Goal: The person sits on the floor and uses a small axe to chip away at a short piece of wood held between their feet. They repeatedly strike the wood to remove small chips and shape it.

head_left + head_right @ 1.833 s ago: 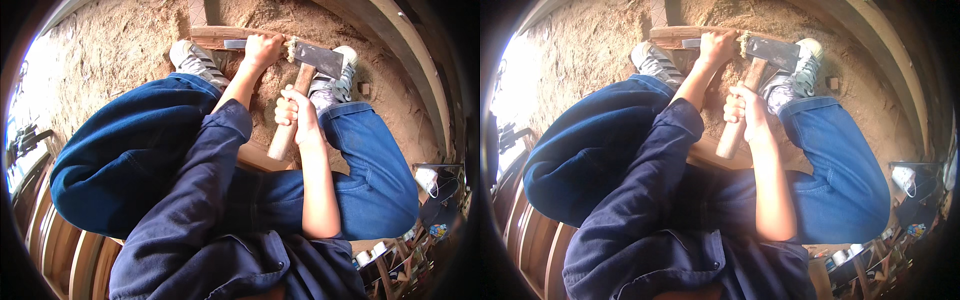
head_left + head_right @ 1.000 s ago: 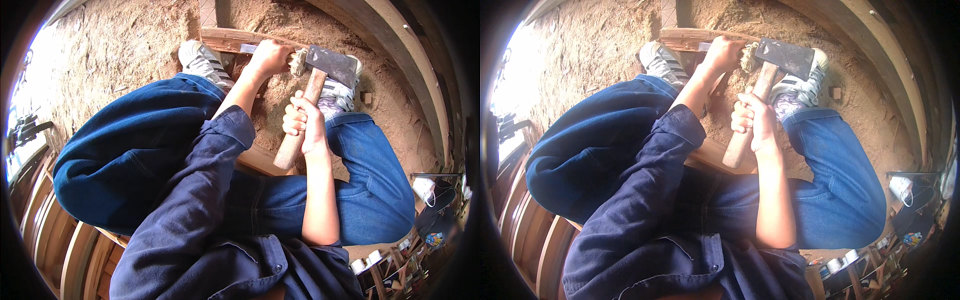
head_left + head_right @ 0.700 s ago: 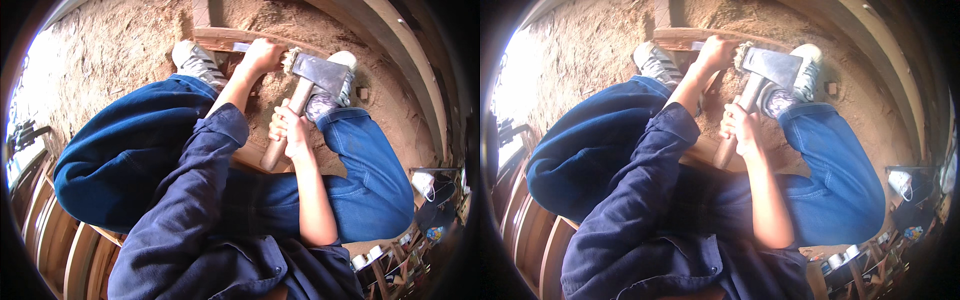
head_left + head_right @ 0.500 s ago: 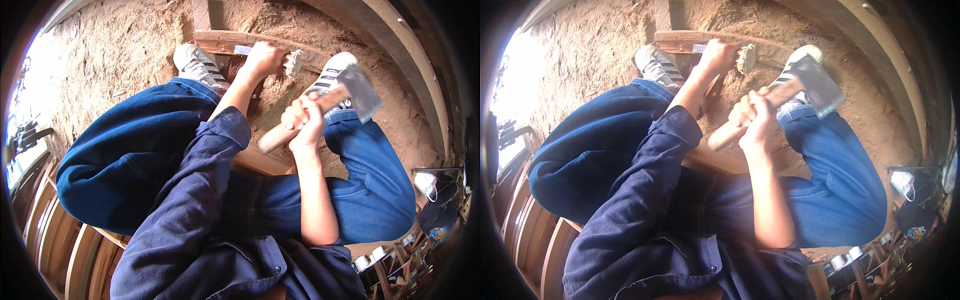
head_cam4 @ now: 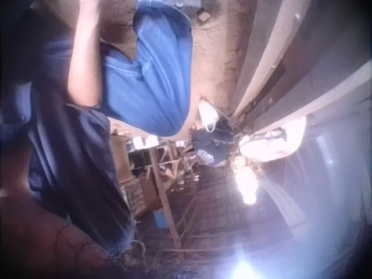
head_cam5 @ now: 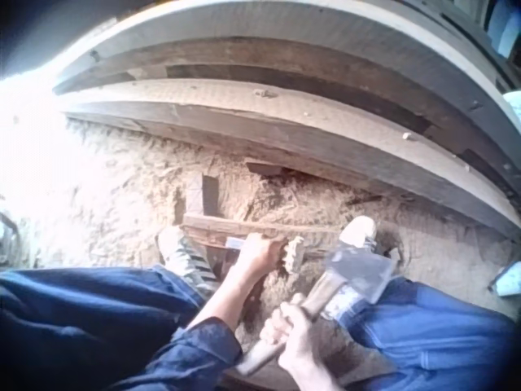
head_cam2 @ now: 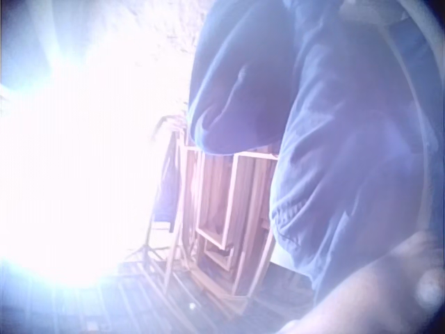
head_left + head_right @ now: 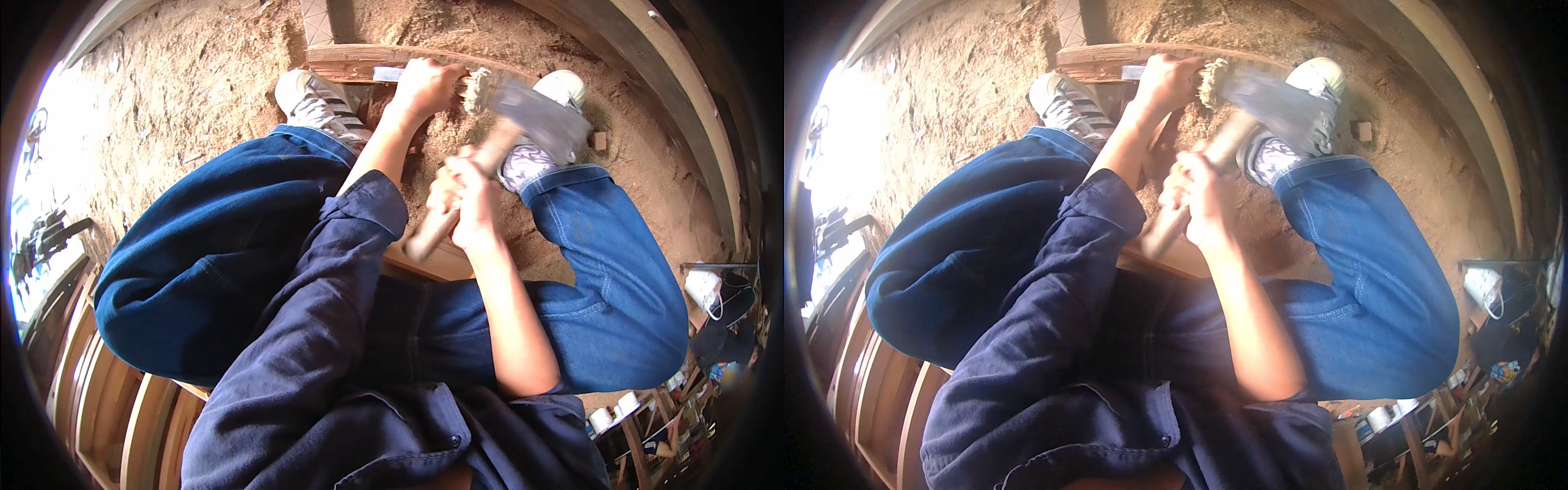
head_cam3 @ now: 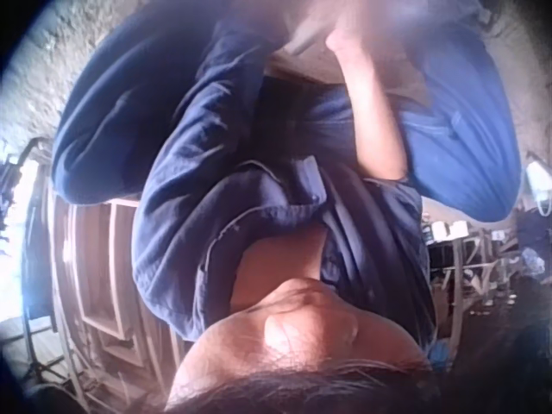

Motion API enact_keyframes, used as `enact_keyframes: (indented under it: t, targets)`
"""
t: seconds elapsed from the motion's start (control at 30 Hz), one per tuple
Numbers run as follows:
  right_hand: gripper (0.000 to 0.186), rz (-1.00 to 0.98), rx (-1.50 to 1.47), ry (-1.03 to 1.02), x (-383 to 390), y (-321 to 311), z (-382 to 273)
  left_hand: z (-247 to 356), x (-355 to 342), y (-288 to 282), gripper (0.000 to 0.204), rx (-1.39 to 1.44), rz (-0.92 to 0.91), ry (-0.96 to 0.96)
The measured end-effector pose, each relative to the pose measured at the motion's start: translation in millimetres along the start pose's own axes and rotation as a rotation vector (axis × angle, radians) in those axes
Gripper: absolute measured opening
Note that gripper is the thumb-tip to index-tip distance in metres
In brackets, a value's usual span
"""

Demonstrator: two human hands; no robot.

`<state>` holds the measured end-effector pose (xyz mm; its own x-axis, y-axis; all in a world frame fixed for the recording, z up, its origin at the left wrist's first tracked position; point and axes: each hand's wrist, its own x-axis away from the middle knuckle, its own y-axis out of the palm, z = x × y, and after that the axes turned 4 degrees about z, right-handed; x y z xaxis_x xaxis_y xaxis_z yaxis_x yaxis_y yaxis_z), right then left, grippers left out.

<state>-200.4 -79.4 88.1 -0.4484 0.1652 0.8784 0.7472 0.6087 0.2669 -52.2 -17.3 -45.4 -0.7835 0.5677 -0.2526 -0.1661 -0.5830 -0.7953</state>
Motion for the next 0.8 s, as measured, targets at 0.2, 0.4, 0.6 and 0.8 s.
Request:
enact_keyframes:
  t: [0.2,0.4,0.6,0.8]
  targets:
    - [0.016,-0.22,-0.145,-0.131,1.5,-4.1,-13.1,-3.9,-5.2,-6.4,0.022,0.02,0.153,0.027]
    - [0.015,-0.122,0.098,0.054,-2.6,-2.5,2.0,-7.6,-5.0,-7.2,0.017,0.062,0.221,-0.019]
    - [0.016,-0.248,-0.148,-0.27,-13.8,-6.8,-19.1,-6.1,-6.8,-6.3,0.017,0.017,0.176,0.013]
    - [0.016,-0.114,0.127,0.03,-11.6,-9.9,-13.4,-11.7,-4.1,-4.6,0.019,0.02,0.197,0.02]
